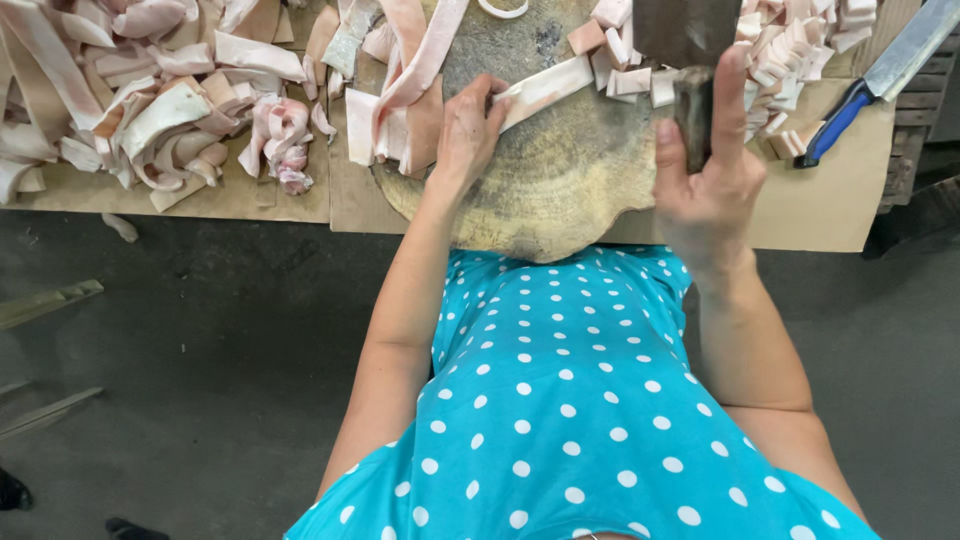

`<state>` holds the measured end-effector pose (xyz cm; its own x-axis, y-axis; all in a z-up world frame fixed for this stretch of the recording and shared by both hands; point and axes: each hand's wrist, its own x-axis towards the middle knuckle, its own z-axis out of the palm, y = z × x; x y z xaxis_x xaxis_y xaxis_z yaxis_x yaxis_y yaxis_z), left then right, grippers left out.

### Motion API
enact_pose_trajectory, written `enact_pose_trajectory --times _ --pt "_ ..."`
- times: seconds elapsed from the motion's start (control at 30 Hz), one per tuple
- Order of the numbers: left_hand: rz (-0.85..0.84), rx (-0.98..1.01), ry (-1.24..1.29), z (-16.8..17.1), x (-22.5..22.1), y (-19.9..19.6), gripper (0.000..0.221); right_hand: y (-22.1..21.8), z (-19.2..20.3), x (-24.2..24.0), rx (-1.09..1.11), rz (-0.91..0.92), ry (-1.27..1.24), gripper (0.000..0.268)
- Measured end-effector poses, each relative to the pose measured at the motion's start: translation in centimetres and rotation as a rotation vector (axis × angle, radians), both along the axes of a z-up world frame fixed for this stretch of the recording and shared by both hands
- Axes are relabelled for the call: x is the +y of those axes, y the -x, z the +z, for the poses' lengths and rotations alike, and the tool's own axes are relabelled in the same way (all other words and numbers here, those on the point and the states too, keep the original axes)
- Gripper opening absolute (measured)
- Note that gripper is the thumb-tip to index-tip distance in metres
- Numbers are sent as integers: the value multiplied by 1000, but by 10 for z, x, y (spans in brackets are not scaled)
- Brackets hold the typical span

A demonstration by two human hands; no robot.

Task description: The person chops strips of raw pork fat and hide into smaller cubes using a large cleaver on a wooden cutting board, moving pieces aside as they work.

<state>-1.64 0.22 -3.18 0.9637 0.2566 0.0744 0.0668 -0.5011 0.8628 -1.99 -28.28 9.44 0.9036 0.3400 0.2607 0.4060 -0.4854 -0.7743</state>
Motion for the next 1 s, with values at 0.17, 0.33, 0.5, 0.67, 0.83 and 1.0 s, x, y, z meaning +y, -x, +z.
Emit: enact_pose_trajectory --times 0.17,0.33,0.5,0.67,0.83,1.0 --pt "3 -14 13 0 -1 3 18 -4 -53 39 72 81 420 75" --pt "-11 -46 29 4 0 5 16 -5 -40 17 319 29 292 67" --pt "-19 -27 29 8 -14 -4 14 2 4 5 -42 26 120 62" --pt "9 -44 41 6 -20 -8 14 10 -20 20 -65 42 -59 68" --pt "13 -66 12 -4 -21 -4 14 10 -51 35 226 91 326 74" --pt "5 -106 11 -20 -29 -10 12 12 -8 17 338 17 246 65"
